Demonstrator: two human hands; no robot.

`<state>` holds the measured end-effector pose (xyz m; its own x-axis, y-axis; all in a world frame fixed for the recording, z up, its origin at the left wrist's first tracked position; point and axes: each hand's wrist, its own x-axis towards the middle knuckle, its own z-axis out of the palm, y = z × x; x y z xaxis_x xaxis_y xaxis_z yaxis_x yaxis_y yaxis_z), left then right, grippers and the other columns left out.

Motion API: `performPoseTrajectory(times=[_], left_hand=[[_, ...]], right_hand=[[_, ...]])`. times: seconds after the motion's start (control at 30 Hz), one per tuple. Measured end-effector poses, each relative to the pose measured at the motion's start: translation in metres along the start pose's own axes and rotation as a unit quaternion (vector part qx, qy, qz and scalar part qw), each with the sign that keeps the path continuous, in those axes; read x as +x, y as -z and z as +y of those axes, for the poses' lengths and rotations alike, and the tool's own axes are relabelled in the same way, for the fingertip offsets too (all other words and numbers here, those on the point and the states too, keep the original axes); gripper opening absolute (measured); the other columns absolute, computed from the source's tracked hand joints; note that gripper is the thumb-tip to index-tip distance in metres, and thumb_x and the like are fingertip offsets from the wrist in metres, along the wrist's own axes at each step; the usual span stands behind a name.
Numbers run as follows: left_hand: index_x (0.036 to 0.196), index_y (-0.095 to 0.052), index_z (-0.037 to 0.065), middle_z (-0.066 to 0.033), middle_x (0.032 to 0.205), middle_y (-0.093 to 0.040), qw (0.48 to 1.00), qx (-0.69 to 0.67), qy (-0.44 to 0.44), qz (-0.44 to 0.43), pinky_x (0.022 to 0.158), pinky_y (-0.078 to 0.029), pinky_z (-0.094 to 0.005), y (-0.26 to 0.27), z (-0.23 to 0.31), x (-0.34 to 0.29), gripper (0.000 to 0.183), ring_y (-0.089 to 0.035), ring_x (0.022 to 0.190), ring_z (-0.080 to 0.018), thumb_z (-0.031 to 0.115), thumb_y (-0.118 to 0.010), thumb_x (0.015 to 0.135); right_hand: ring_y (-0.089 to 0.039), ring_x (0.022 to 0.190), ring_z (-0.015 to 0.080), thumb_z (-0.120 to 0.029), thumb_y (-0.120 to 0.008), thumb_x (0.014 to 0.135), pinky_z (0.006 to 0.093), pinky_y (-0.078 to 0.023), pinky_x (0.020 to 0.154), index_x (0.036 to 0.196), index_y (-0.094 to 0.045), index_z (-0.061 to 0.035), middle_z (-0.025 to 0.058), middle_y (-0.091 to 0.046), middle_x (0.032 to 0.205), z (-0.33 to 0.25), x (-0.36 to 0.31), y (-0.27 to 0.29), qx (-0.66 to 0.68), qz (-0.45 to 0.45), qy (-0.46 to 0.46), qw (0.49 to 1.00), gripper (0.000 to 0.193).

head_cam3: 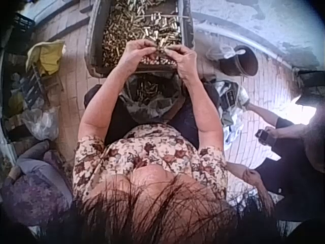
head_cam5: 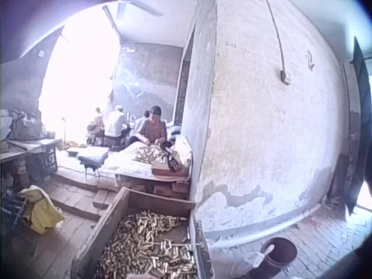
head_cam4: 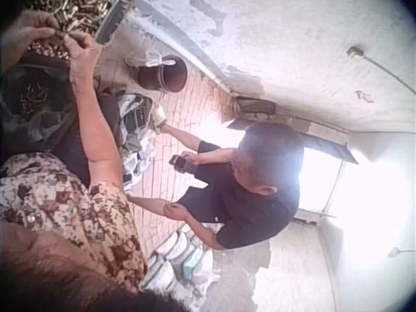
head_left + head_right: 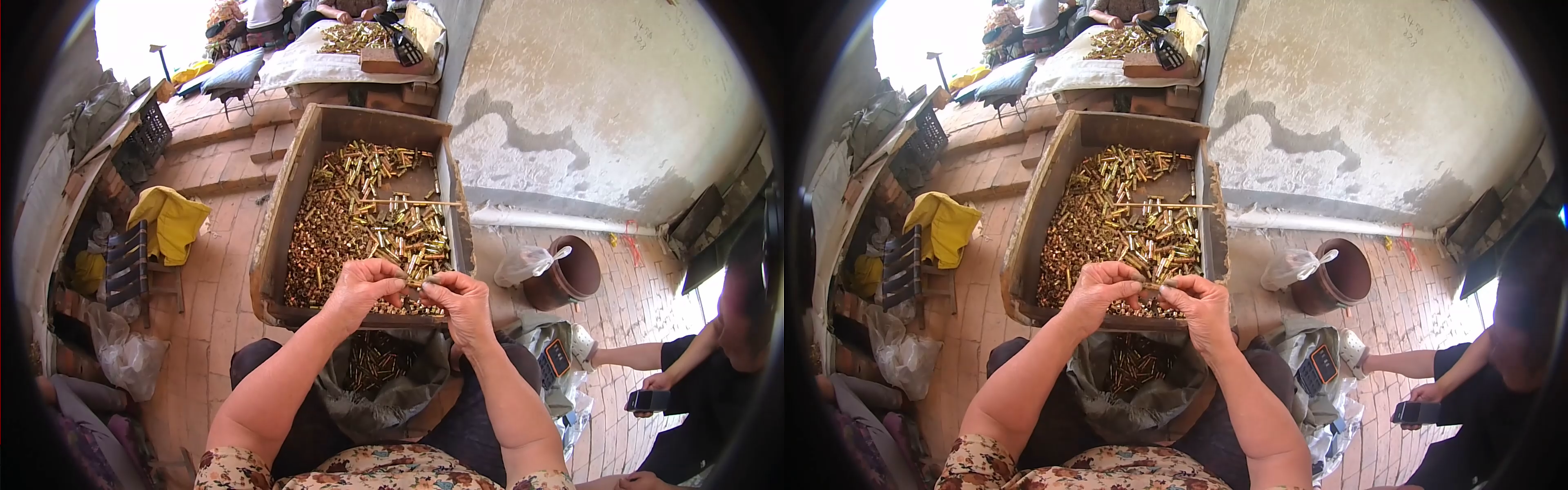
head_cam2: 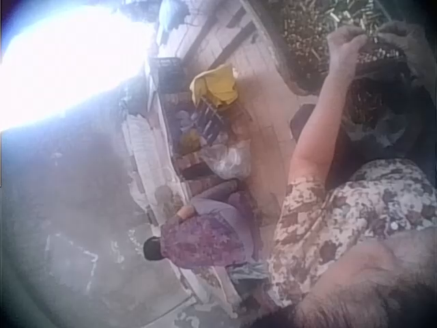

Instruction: The person sorts small brass metal components by hand, transferring them from a large bin into a smaller bag.

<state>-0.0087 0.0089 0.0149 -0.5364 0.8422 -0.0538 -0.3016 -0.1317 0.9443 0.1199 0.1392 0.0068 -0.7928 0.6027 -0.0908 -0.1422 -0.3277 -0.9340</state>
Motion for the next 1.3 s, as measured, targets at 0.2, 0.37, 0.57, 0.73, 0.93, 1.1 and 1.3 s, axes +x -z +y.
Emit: performPoseTrajectory(times=[0.2, 0.37, 0.57, 0.73, 0.93, 1.1, 1.3], left_hand=[[0.085, -0.060, -0.003, -0.0089, 0.074, -0.064, 1.000, -0.001, 0.003, -0.020, 0.059, -0.049, -0.0243, 0.0017, 0.0015, -0.0027, 0.009, -0.059, 0.060, -0.0130, 0.002, -0.063, 0.078], [0.087, -0.060, -0.003, -0.0091, 0.075, -0.064, 0.999, -0.022, 0.006, -0.024, 0.059, -0.049, -0.0241, 0.0006, 0.0021, -0.0026, 0.010, -0.059, 0.060, -0.0134, 0.002, -0.062, 0.078], [0.088, -0.060, -0.004, -0.0097, 0.075, -0.064, 1.000, -0.022, 0.011, -0.007, 0.060, -0.049, -0.0242, -0.0006, 0.0014, -0.0039, 0.011, -0.059, 0.061, -0.0136, 0.001, -0.061, 0.078], [0.089, -0.060, -0.004, -0.0107, 0.076, -0.064, 1.000, -0.022, 0.008, -0.008, 0.061, -0.049, -0.0247, -0.0002, 0.0012, -0.0035, 0.011, -0.059, 0.061, -0.0137, 0.001, -0.060, 0.079], [0.089, -0.060, -0.003, -0.0109, 0.076, -0.064, 1.000, -0.017, 0.000, -0.008, 0.060, -0.049, -0.0245, -0.0042, 0.0035, -0.0056, 0.010, -0.059, 0.061, -0.0134, 0.003, -0.059, 0.081], [0.087, -0.060, -0.003, -0.0096, 0.075, -0.064, 1.000, -0.030, 0.004, 0.000, 0.058, -0.048, -0.0230, -0.0040, 0.0021, -0.0055, 0.009, -0.059, 0.060, -0.0122, 0.005, -0.060, 0.081], [0.085, -0.060, -0.003, -0.0090, 0.074, -0.064, 1.000, 0.019, -0.006, 0.016, 0.058, -0.048, -0.0222, -0.0059, 0.0030, -0.0073, 0.007, -0.058, 0.060, -0.0107, 0.001, -0.059, 0.080]], right_hand=[[-0.061, 0.065, 0.0113, 0.000, -0.068, 0.075, 0.0224, -0.051, 0.062, 0.084, -0.063, 0.0007, 0.0056, -0.064, 0.076, -0.0026, -0.0016, -0.0042, 0.019, -0.013, -0.001, 1.000, 0.010], [-0.061, 0.067, 0.0130, 0.002, -0.067, 0.075, 0.0240, -0.052, 0.062, 0.083, -0.063, 0.0006, 0.0068, -0.064, 0.077, -0.0036, 0.0002, -0.0010, 0.037, -0.025, -0.006, 0.999, 0.009], [-0.061, 0.066, 0.0141, 0.003, -0.066, 0.075, 0.0251, -0.053, 0.062, 0.084, -0.063, 0.0006, 0.0074, -0.064, 0.078, -0.0032, -0.0006, -0.0010, 0.038, -0.021, -0.008, 0.999, 0.009], [-0.061, 0.066, 0.0139, 0.003, -0.066, 0.075, 0.0253, -0.053, 0.062, 0.084, -0.063, 0.0008, 0.0073, -0.064, 0.077, -0.0043, -0.0001, -0.0017, 0.049, -0.014, -0.012, 0.999, 0.010], [-0.061, 0.067, 0.0138, 0.003, -0.066, 0.075, 0.0252, -0.053, 0.062, 0.084, -0.063, 0.0013, 0.0076, -0.064, 0.077, -0.0034, -0.0006, -0.0014, 0.028, -0.005, 0.012, 1.000, 0.010], [-0.060, 0.062, 0.0123, 0.000, -0.069, 0.074, 0.0229, -0.051, 0.061, 0.084, -0.064, 0.0010, 0.0061, -0.064, 0.074, -0.0021, -0.0005, -0.0037, 0.026, -0.005, 0.017, 0.999, 0.011], [-0.061, 0.064, 0.0142, 0.003, -0.066, 0.075, 0.0258, -0.053, 0.061, 0.084, -0.063, 0.0014, 0.0078, -0.064, 0.076, -0.0042, -0.0016, -0.0028, 0.038, -0.005, -0.010, 0.999, 0.010]])
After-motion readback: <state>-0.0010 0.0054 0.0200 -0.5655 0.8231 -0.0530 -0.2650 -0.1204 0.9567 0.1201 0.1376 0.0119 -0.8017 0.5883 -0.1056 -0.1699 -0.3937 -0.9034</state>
